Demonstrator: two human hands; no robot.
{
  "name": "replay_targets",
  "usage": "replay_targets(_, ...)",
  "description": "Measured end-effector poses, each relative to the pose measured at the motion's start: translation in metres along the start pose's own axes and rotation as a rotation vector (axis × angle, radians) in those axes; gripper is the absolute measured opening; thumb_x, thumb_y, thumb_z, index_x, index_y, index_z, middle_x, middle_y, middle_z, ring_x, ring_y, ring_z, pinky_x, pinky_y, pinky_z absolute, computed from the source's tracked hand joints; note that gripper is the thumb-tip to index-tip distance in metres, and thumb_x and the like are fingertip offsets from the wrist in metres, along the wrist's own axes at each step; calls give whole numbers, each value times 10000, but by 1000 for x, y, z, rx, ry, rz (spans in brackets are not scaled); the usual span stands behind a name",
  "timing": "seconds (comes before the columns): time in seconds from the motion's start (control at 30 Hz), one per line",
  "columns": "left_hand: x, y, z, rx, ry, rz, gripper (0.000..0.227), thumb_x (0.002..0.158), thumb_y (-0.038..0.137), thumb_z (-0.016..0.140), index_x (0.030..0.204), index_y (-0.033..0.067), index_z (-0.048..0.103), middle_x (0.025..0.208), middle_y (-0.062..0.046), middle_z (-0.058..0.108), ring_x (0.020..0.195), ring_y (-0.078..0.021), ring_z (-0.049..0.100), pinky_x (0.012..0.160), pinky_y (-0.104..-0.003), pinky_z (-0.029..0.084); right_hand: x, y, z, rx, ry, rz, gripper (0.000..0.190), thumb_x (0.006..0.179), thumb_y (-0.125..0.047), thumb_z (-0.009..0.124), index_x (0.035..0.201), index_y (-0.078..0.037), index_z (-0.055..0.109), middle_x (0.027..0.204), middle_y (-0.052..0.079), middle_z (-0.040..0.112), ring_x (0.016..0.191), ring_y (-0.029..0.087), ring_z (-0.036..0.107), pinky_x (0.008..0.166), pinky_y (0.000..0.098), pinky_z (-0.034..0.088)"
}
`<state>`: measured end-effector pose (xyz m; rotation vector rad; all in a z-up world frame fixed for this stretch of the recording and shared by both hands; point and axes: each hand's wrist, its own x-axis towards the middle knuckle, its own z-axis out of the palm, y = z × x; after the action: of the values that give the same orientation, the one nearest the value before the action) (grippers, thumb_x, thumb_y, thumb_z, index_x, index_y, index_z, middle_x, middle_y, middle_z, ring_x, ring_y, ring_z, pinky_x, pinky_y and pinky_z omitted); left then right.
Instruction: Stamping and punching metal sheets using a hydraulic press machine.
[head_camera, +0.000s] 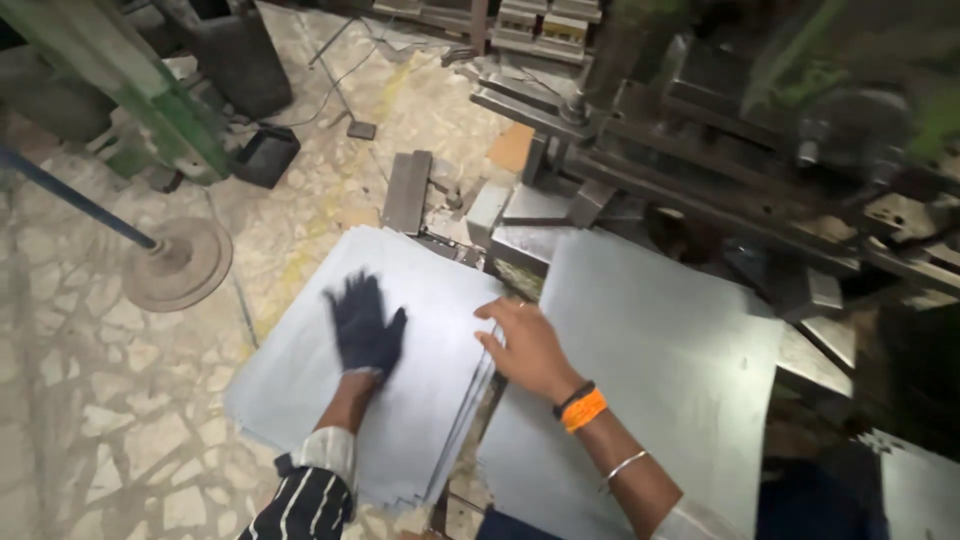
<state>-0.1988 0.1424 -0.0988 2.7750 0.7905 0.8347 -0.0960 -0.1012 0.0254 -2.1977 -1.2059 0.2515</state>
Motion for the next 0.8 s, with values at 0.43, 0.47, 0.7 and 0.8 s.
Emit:
replay_targets(0.43, 78, -247, 11, 11, -660, -654, 837, 741, 770, 681, 1145, 45, 789, 1104, -213, 794, 1144, -424, 703, 947, -558, 541, 13, 0, 21, 29, -123, 67, 214, 942, -242, 651, 1128, -137, 663, 1056, 85, 719, 1031, 338, 691, 874, 465, 538)
replay_targets(0.47, 79, -250, 3, -28, -585, -662, 816, 762, 791, 690, 1139, 75, 794, 1089, -193, 785, 1120, -414, 703, 910, -542, 551, 11, 1, 20, 133, -103, 97, 209, 941, -204, 657, 1135, -126, 676, 1069, 97, 725, 1028, 339, 705, 853, 439, 571)
replay_targets(0.7, 132, -243, -14, 78, -407, -496, 697, 804, 898, 533, 861, 269, 827, 911, -66, 795, 1016, -336, 736, 807, -398, 546, -11, 6, 8, 627, 247, 294, 273, 950, -144, 680, 1213, -74, 701, 1082, 151, 756, 905, 242, 744, 687, 342, 641)
replay_targets(0.8, 144, -160, -47, -28, -602, -471, 870, 953, 783, 338, 987, 70, 835, 1094, -178, 795, 1167, -372, 691, 971, -464, 502, -38, 15, 0, 929, 270, 464, 410, 1004, -273, 596, 1326, -21, 616, 1177, 215, 712, 984, 272, 740, 749, 336, 627)
